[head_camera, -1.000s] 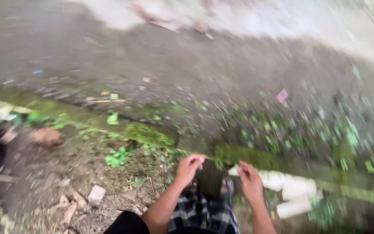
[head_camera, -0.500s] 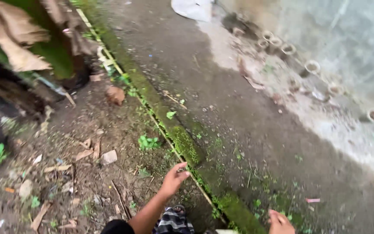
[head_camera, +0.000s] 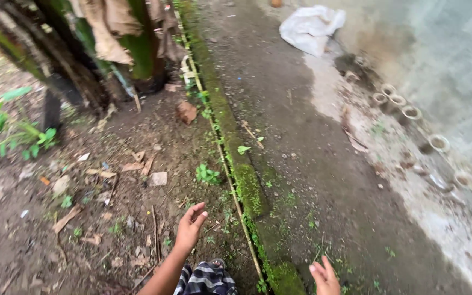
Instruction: Picking up trash and pulling small weeds from a backyard garden area.
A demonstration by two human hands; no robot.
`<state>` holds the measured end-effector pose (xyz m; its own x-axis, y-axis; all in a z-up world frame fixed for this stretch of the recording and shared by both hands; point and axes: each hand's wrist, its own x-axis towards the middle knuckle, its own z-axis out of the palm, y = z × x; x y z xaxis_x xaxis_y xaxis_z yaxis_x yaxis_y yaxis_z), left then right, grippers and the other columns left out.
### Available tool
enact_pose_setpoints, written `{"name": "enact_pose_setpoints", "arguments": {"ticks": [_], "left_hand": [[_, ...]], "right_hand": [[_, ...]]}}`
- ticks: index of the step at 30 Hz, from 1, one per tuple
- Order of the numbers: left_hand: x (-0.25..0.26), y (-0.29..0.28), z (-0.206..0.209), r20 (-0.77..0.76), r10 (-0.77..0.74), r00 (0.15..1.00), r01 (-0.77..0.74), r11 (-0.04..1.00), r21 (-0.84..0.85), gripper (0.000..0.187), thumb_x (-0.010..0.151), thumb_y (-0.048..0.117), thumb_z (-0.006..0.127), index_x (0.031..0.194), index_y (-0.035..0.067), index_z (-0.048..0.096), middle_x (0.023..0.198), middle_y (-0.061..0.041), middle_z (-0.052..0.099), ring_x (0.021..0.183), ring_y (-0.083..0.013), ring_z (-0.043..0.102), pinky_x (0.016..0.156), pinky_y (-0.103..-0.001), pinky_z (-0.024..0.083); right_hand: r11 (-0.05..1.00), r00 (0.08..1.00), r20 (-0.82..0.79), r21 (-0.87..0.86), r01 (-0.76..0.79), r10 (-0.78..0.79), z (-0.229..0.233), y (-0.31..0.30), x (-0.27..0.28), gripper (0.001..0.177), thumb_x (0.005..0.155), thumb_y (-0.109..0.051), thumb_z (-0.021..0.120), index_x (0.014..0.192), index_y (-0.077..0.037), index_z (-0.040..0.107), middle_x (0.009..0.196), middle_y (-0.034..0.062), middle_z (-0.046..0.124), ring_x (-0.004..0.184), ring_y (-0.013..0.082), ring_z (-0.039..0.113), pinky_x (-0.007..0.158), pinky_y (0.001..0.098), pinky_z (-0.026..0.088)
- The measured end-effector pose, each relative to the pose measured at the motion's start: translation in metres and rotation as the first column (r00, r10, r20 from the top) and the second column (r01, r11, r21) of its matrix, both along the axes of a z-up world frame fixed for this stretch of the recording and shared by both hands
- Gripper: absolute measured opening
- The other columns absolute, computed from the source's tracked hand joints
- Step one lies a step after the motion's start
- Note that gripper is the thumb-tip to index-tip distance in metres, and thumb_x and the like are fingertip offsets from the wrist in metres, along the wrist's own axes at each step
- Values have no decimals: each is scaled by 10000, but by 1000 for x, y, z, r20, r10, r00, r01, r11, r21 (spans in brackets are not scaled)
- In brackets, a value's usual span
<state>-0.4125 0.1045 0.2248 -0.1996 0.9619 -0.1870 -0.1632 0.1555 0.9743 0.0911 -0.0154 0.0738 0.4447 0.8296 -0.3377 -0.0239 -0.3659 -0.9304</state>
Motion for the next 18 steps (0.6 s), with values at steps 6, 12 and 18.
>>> {"name": "enact_pose_setpoints", "arguments": {"ticks": [6,12,18], "left_hand": [[-11,-36,-4,-47,84,995,-84,996,16,382,940,165,699,1295,29,675,1198,-71,739,1105,-142,674,996,-302,512],[-54,-39,18,-9,104,995,-104,994,-17,332,943,186,684,1233,25,715,1081,-29,782,1032,-120,693,960,-283,513],[-158,-41,-22,97,117,988,-120,993,23,245,916,170,712,1066,-13,778,794,-49,755,736,-124,694,731,-292,567]], "right_hand": [[942,942,1,-19,-335,335,126,65,-105,717,898,-187,714,1550,-80,436,1316,185,710,1196,219,662,1049,352,476],[879,882,56,84,-470,467,151,122,-191,605,913,-177,694,1484,-54,535,1235,179,761,1125,205,686,1018,341,500],[821,832,93,138,-554,546,117,185,-286,491,941,-142,657,1416,-27,610,1138,161,796,1033,197,720,954,324,533]]}}
